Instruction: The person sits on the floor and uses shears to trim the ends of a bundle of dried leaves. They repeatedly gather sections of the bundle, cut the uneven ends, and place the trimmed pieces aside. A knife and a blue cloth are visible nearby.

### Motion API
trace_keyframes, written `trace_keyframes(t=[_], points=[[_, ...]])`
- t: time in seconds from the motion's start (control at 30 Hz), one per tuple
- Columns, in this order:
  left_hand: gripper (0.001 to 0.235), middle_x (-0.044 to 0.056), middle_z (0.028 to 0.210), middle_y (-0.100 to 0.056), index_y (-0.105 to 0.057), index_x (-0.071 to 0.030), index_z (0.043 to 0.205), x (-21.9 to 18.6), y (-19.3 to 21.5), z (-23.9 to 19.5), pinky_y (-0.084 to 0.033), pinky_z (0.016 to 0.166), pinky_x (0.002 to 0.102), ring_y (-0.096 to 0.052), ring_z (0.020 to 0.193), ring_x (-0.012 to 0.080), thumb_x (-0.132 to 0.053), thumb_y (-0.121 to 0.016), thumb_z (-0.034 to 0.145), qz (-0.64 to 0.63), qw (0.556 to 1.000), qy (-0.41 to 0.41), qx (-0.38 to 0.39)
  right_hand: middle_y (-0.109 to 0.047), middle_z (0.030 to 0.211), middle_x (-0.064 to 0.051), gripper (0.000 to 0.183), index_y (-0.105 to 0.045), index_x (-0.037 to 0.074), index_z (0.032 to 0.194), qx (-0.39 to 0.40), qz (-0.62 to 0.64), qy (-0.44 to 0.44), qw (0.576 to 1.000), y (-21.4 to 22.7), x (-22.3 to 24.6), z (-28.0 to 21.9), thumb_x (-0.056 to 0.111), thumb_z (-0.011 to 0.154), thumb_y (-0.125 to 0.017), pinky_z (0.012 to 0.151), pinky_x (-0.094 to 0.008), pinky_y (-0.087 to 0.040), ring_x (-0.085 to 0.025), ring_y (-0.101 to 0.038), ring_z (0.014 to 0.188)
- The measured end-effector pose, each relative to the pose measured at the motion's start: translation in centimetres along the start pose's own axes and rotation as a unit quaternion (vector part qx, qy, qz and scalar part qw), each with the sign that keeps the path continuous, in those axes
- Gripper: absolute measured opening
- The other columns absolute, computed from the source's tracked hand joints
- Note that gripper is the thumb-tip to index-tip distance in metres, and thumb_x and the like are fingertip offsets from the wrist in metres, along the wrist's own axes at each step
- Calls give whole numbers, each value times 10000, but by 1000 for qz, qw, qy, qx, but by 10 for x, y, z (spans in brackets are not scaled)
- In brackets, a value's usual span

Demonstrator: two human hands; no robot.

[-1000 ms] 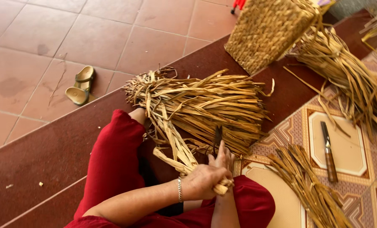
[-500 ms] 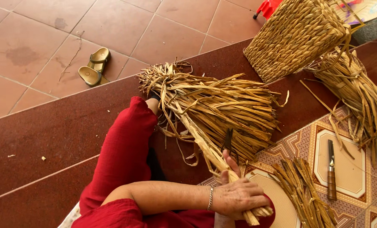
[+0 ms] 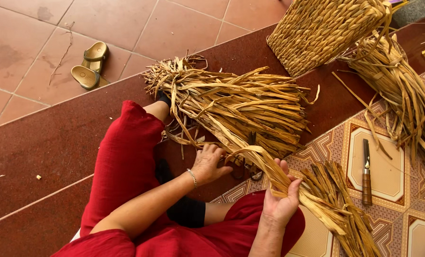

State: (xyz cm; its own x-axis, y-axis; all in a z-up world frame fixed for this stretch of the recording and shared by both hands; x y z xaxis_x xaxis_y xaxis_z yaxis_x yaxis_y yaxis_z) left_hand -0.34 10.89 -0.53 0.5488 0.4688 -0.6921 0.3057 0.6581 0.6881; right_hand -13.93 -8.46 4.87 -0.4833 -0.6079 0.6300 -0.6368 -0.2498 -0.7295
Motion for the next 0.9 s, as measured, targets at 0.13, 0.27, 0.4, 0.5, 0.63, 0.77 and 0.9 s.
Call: trace_keyframes(t=[0.13, 0.27, 0.4, 0.5, 0.63, 0.77, 0.9], points=[[176, 121, 1040, -727, -665, -126, 996, 19, -38, -1, -419, 911, 499, -648, 1039, 318, -296, -664, 951, -35, 985, 66, 154, -704, 1216, -217, 317, -624, 80, 983, -63, 0, 15, 998, 5, 28, 5, 304, 1152, -475, 1073, -600, -460, -407, -632, 1264], [152, 132, 983, -719, -640, -182, 1150, 51, -21, 17, -501, 929, 457, -681, 995, 309, -290, -578, 1062, 30, 978, 147, 148, -726, 1135, -206, 364, -606, 54, 982, -35, 90, -4, 995, 19, 70, 21, 331, 1136, -427, 1003, -676, -471, -427, -677, 1219], [473, 162, 1096, -638, -663, -15, 1209, 24, 32, 38, -448, 899, 491, -572, 1046, 332, -127, -722, 753, 79, 991, -15, -110, -726, 1089, -176, 376, -610, 70, 974, -22, 123, -23, 992, 18, 90, 26, 360, 1131, -430, 983, -710, -475, -419, -680, 1197], [340, 109, 1127, -600, -634, -80, 1089, -39, 35, 20, -462, 894, 464, -551, 1059, 277, -167, -762, 787, 140, 959, -209, -131, -737, 1087, -163, 356, -617, 86, 971, -25, 138, -17, 990, 5, 97, 19, 365, 1117, -452, 973, -718, -468, -409, -672, 1212], [365, 116, 1090, -612, -596, -66, 1160, -98, 4, -1, -548, 853, 379, -630, 940, 243, -321, -767, 963, -100, 983, -136, 74, -743, 1074, -156, 330, -633, 90, 989, -34, 135, -8, 990, -21, 99, -2, 353, 1116, -480, 971, -704, -466, -406, -674, 1215], [491, 153, 1161, -678, -588, 5, 1274, -127, -24, 13, -572, 777, 345, -697, 912, 246, -338, -702, 942, -398, 910, -7, 116, -743, 1063, -163, 295, -645, 87, 1001, -11, 109, 1, 994, -48, 96, -31, 334, 1111, -528, 984, -677, -476, -399, -679, 1204], [326, 150, 912, -768, -739, -12, 1028, -129, -34, 14, -579, 753, 331, -681, 821, 242, -329, -665, 1034, -514, 842, 15, 160, -754, 1020, -155, 271, -667, 90, 1006, -33, 84, 1, 996, -72, 106, -46, 336, 1083, -586, 981, -641, -489, -397, -700, 1153]])
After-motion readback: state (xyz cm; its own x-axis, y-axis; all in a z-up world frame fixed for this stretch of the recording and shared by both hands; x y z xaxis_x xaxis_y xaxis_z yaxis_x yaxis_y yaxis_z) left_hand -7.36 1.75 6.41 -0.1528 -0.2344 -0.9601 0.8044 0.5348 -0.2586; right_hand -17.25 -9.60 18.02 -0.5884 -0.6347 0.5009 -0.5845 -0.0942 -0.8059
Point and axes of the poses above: each hand's wrist, its own z-axis towards the middle knuckle, its own y-axis out of the back of the hand, x = y × z, the point moved 4 cm from there along z, towards the middle knuckle
